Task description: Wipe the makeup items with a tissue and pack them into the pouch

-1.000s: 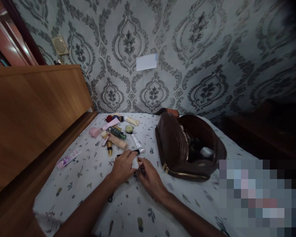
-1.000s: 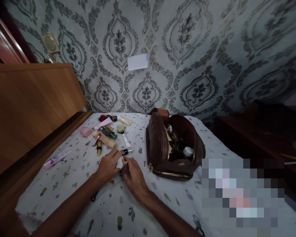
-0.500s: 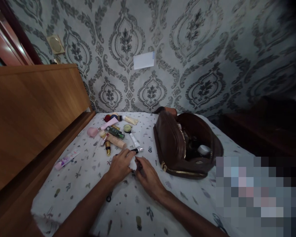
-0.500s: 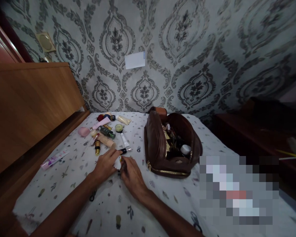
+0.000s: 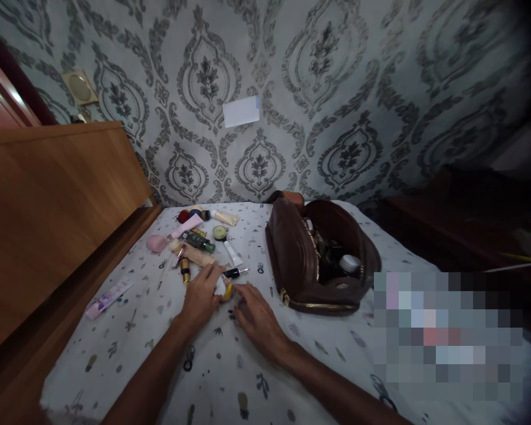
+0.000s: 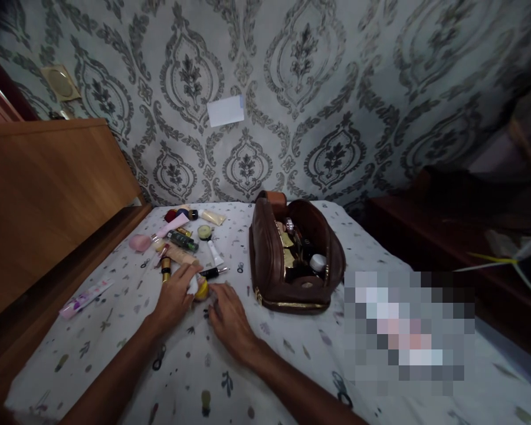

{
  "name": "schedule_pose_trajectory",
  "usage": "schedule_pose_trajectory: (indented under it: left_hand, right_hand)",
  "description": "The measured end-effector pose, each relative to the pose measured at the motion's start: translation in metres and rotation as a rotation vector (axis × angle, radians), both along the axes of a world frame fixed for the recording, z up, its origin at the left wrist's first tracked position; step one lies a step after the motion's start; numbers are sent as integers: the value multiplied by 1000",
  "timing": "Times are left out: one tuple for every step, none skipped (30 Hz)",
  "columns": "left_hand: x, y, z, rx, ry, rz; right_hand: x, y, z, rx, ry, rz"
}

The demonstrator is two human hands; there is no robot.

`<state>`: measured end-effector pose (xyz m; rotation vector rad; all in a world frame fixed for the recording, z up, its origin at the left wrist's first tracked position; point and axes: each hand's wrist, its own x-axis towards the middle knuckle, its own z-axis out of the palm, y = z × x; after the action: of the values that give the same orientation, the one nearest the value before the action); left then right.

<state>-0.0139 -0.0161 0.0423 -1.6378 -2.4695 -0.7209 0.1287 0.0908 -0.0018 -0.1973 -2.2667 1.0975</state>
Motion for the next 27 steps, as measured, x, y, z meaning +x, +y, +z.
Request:
schedule_pose_trajectory:
  left_hand:
    - [-2, 0, 2, 11, -13, 6]
    - [-4, 1, 4, 20, -19, 10]
    - [-6, 3, 7, 24, -17, 11]
    - [-10, 5, 10, 25, -4, 12]
    - [-15, 7, 13, 23, 16, 15]
    - [-20, 11, 16, 17, 42, 22]
    - [-27, 16, 18, 9, 69, 30]
    - [-35, 22, 21, -3, 94, 38]
    - [-44, 28, 24, -24, 116, 49]
    - [-54, 36, 26, -50, 135, 62]
    - [-65, 45, 28, -81, 150, 75]
    - [-77, 54, 30, -118, 169, 94]
    - [-88, 64, 32, -143, 183, 109]
    - [-99, 75, 33, -162, 197, 123]
    - [-109, 85, 35, -178, 211, 137]
    - [-119, 96, 36, -193, 226, 146]
    - [-128, 107, 38, -211, 243, 153]
    - [-135, 118, 40, -233, 262, 155]
    - [-142, 129, 41, -257, 281, 150]
    - [-147, 139, 43, -282, 301, 141]
    - [-152, 149, 45, -309, 322, 128]
    - [-156, 159, 47, -337, 344, 112]
    - [-159, 167, 48, -364, 366, 95]
    - [-161, 175, 49, -391, 388, 78]
    - [-163, 182, 49, -418, 408, 59]
    - [-165, 188, 49, -446, 427, 39]
    - [-167, 193, 48, -474, 444, 20]
  right_hand:
    - [0, 0, 0, 4, -1, -4]
    - [0, 0, -1, 8, -3, -8]
    - [0, 0, -1, 9, -6, -11]
    - [0, 0, -2, 10, -14, -13]
    - [0, 1, -3, 9, -26, -12]
    - [0, 1, -5, 10, -37, -10]
    - [0, 1, -7, 12, -47, -8]
    - [-1, 2, -9, 18, -53, -6]
    - [-1, 3, -12, 26, -52, -7]
    - [-1, 3, -14, 36, -46, -7]
    - [-1, 3, -17, 43, -40, -6]
    - [-1, 4, -20, 47, -35, -8]
    - [0, 4, -21, 48, -33, -11]
    - [1, 4, -22, 47, -32, -19]
    - [1, 3, -22, 43, -33, -25]
    - [2, 3, -22, 39, -35, -30]
    - [3, 2, -20, 34, -35, -34]
    - [4, 2, -18, 29, -36, -35]
    - [4, 1, -16, 23, -39, -34]
    - [4, 1, -14, 18, -42, -36]
    - [4, 0, -13, 9, -48, -39]
    - [4, 0, -11, -1, -56, -42]
    - [3, 0, -10, -12, -63, -40]
    - [3, 0, -8, -22, -67, -37]
    - [2, 0, -7, -32, -69, -33]
    - [2, 0, -7, -42, -73, -31]
    - [2, 0, -6, -51, -77, -29]
